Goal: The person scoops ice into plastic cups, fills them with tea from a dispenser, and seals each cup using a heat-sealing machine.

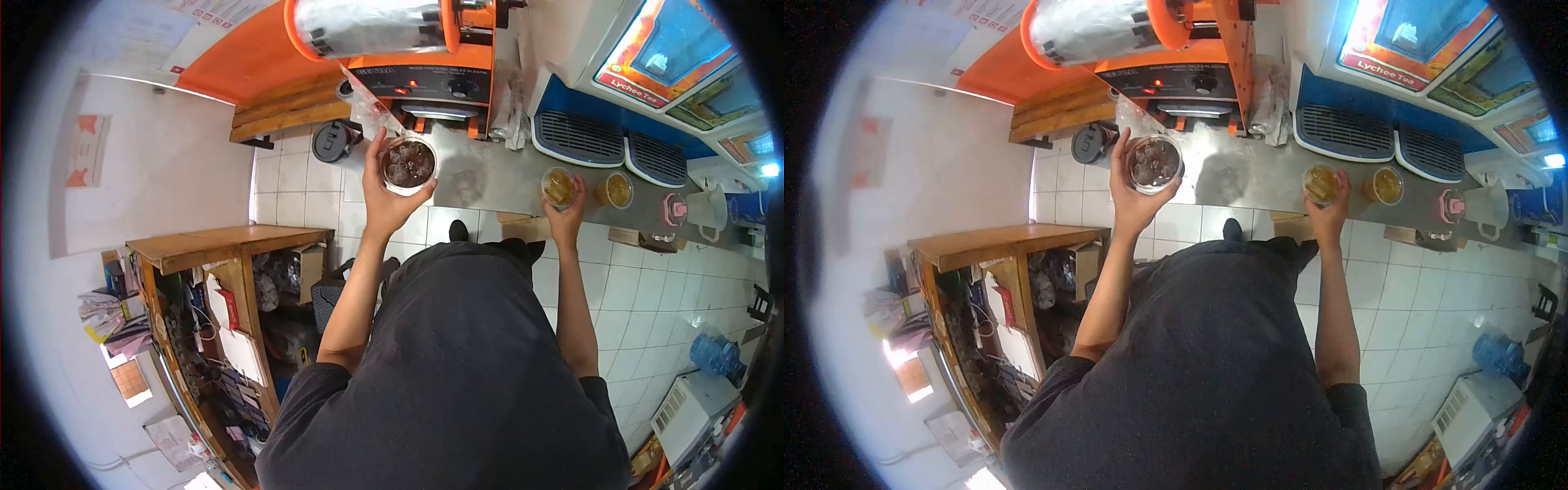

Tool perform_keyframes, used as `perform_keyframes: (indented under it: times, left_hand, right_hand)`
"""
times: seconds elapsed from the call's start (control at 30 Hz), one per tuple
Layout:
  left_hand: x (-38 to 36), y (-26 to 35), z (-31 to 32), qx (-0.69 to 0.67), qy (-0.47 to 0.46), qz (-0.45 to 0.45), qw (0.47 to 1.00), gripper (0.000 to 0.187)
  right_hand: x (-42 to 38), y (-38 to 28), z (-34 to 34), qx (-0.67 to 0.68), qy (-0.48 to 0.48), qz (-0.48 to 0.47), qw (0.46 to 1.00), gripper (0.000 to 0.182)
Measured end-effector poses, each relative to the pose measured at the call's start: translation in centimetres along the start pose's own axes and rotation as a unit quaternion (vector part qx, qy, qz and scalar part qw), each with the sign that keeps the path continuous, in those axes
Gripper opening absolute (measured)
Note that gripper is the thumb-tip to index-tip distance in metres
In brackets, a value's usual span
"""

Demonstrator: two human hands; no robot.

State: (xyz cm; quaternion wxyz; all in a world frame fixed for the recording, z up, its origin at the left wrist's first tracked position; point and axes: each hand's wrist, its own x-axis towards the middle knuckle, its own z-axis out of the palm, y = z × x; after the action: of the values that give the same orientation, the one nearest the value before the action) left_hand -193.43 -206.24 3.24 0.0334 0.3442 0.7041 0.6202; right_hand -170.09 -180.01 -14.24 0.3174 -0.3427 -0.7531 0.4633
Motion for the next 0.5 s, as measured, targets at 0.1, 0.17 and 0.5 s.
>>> perform_keyframes:
  times: [0.1,0.17,0.5]
  left_hand:
    - [0.7,-0.5,-1.1,0.045,-0.009,-0.011,0.999,0.098]
    - [1.1,-0.3,-1.7,0.052,-0.013,-0.018,0.998,0.096]
    - [4.1,1.3,-2.5,0.183,0.027,0.038,0.982,0.085]
  right_hand:
    - [-0.4,-2.8,-0.8,-0.113,0.037,-0.031,0.992,0.086]
    - [-1.9,-5.6,-0.8,-0.23,0.065,-0.054,0.969,0.08]
    - [4.8,-15.5,17.0,0.471,-0.286,0.37,0.748,0.051]
